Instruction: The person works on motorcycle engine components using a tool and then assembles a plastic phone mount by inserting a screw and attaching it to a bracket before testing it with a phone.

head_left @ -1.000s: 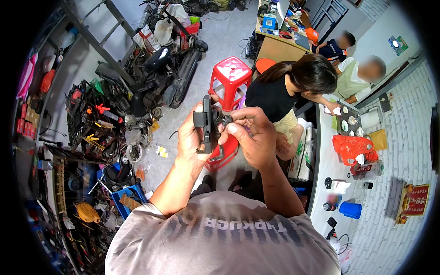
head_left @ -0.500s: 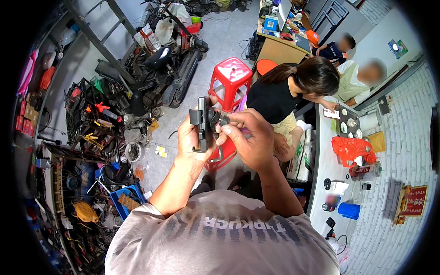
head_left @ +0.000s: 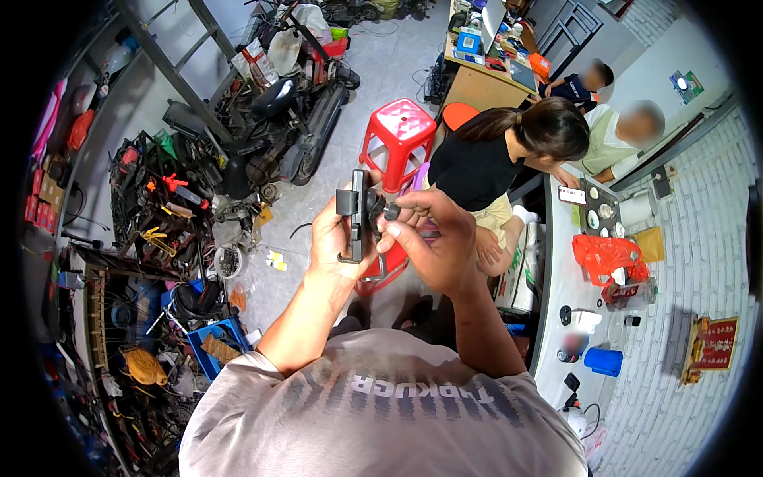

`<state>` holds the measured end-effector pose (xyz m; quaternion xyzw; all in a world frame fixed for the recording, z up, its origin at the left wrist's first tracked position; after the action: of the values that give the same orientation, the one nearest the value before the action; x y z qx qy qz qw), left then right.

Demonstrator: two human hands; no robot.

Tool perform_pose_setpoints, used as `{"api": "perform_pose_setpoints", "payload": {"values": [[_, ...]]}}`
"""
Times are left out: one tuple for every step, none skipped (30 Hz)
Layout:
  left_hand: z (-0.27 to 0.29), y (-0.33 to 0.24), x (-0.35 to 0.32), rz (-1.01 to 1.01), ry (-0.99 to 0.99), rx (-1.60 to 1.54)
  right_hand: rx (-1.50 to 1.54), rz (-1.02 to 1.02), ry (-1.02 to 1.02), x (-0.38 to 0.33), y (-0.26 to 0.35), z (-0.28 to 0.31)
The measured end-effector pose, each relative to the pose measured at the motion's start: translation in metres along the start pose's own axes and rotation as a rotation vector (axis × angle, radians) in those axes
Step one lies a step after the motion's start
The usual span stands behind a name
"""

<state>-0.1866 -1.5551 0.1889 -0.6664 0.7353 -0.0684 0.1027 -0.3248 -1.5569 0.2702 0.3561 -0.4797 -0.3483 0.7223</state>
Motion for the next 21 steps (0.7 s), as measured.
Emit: {"api": "perform_pose_setpoints", "payload": {"values": [[0.001,0.000,0.000,0.003,0.020,0.003,0.006,-0.010,0.014,0.001,0.003,0.001],[0.002,0.000,-0.001,0.007,0.039,0.006,0.012,-0.019,0.028,0.003,0.006,0.002],[0.002,0.000,-0.003,0.011,0.029,0.012,0.018,-0.029,0.042,0.005,0.007,0.004],[0.002,-0.001,-0.005,0.011,0.019,0.018,-0.039,-0.024,0.097,0.006,0.002,0.004],[0.002,-0.001,-0.007,0.014,0.008,0.024,-0.097,-0.022,0.150,0.007,-0.008,0.007],[0.001,0.000,-0.009,0.025,0.013,0.017,-0.155,-0.019,0.204,0.006,-0.013,0.008],[0.000,0.002,-0.009,0.041,0.019,0.010,0.038,-0.097,0.197,0.004,-0.015,0.006],[-0.002,0.003,-0.009,0.057,0.026,0.002,0.230,-0.174,0.188,0.003,-0.016,0.000],[-0.004,0.005,-0.009,0.067,0.035,0.014,0.423,-0.249,0.177,0.001,-0.019,-0.003],[-0.005,0.005,-0.010,0.072,0.040,0.028,0.179,-0.260,0.141,0.006,-0.025,0.004],[-0.006,0.007,-0.012,0.082,0.043,0.043,-0.064,-0.274,0.103,0.018,-0.036,0.016],[-0.007,0.008,-0.012,0.084,0.070,0.035,-0.307,-0.287,0.065,0.025,-0.047,0.026],[-0.005,0.010,-0.012,0.087,0.062,0.001,-0.099,-0.391,-0.013,0.032,-0.058,0.027],[-0.004,0.012,-0.011,0.090,0.055,-0.033,0.068,-0.376,0.046,0.029,-0.057,0.025],[-0.005,0.011,-0.006,0.097,0.036,-0.010,0.234,-0.358,0.106,0.022,-0.052,0.024],[0.000,0.011,-0.008,0.103,-0.002,0.013,0.409,-0.353,0.170,0.015,-0.038,0.019],[0.004,0.012,-0.010,0.110,-0.041,0.035,0.355,-0.346,0.264,0.015,-0.026,0.013],[0.010,0.012,-0.013,0.115,-0.005,0.014,0.270,-0.375,0.238,0.016,-0.033,0.013],[0.007,0.016,-0.011,0.153,0.056,-0.080,0.177,-0.397,0.199,0.022,-0.040,0.019],[0.003,0.020,-0.008,0.194,0.118,-0.176,0.081,-0.419,0.159,0.028,-0.050,0.026],[0.006,0.022,-0.008,0.218,0.144,-0.193,-0.005,-0.422,0.061,0.031,-0.064,0.037]]}}
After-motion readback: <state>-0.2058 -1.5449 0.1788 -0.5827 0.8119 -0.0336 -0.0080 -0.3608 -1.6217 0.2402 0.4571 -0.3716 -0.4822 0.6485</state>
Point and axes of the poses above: each hand's wrist, its own x-axis towards the middle knuckle, its own z-axis out of the back of the hand, y = z × x, the point moved 6 cm from there along x, towards the middle knuckle, and after that the axes turned 4 degrees about -z, right-handed, at the moved point
